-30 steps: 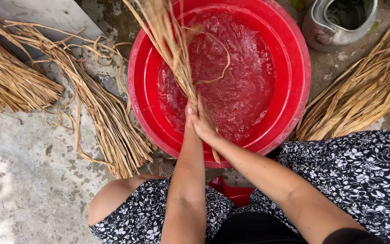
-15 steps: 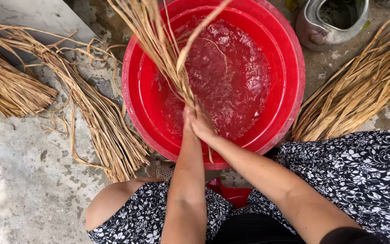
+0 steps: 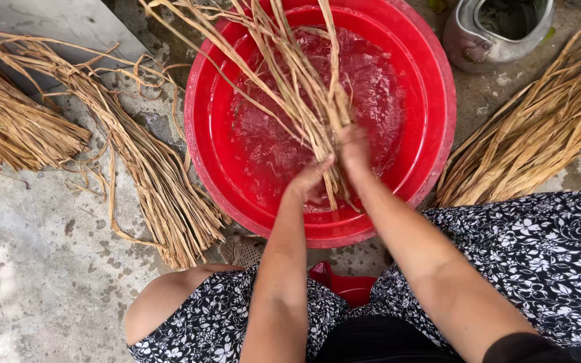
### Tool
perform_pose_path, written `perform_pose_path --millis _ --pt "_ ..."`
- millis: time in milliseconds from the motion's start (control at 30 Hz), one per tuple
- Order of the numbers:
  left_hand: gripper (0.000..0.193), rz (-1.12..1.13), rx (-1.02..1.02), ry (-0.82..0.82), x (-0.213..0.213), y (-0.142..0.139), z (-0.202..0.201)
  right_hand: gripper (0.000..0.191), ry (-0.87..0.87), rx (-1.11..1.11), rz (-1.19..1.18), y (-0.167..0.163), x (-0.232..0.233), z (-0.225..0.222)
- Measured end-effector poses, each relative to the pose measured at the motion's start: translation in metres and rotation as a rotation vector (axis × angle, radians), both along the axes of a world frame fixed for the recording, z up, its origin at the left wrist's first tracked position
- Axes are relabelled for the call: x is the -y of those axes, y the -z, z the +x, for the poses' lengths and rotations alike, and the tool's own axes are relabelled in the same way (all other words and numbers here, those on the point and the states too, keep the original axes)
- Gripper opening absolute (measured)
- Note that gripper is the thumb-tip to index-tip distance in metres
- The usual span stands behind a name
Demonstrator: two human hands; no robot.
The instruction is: The person sits on the ground in front of a red basin of water and washes bundles of dried plant fibers. They dip each bundle into the water, swish and rub the strips, then lift the bundle out and set it aside, working through several bundles one at a time.
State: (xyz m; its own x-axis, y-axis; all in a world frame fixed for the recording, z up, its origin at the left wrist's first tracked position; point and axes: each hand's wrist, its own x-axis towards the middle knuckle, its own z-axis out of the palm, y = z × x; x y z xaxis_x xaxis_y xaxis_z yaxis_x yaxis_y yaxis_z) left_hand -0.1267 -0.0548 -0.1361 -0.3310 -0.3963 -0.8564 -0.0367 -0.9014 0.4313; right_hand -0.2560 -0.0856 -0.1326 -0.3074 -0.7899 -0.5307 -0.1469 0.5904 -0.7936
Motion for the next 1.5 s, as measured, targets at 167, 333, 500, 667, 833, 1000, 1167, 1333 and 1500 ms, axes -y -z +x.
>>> perform_pose_path --millis 167,333,500,667,833,1000,1167,1333,1500 --pt "0.083 -0.021 -0.561 -0.791 -0.010 0.014 -0.002 0.040 -0.191 -0.201 -0.289 -0.025 -0.058 0.086" --pt "0.061 0.132 -1.039 -1.388 -0.011 0.002 -0.032 0.035 -0.358 -0.250 0.157 -0.025 -0.032 0.060" --pt "0.060 0.019 -0.340 -0.717 -0.008 0.010 -0.042 0.033 -0.054 -0.201 -0.086 -0.015 -0.014 0.037" --pt "0.068 -0.182 -0.132 -0.822 -0.002 0.021 0.017 0.035 -0.192 0.112 -0.006 -0.003 -0.044 0.088" --pt "0.066 -0.185 -0.305 -0.665 0.000 0.005 0.001 0.059 -0.432 -0.275 0.237 -0.004 -0.031 0.060" --pt "0.086 0.014 -0.271 -0.630 0.006 -0.023 -0.023 0.039 -0.104 -0.082 -0.037 -0.027 -0.020 0.045" --pt "0.087 -0.173 -0.128 -0.614 0.017 -0.002 0.026 0.044 -0.547 0.043 0.236 -0.025 -0.048 0.077" --pt "0.074 -0.192 0.448 -0.367 0.018 0.027 0.024 0.038 -1.150 -0.163 -0.011 -0.001 -0.013 0.044" --pt "0.069 -0.269 0.773 0.047 0.011 0.018 0.004 0.024 -0.148 -0.136 -0.227 -0.019 0.052 -0.015"
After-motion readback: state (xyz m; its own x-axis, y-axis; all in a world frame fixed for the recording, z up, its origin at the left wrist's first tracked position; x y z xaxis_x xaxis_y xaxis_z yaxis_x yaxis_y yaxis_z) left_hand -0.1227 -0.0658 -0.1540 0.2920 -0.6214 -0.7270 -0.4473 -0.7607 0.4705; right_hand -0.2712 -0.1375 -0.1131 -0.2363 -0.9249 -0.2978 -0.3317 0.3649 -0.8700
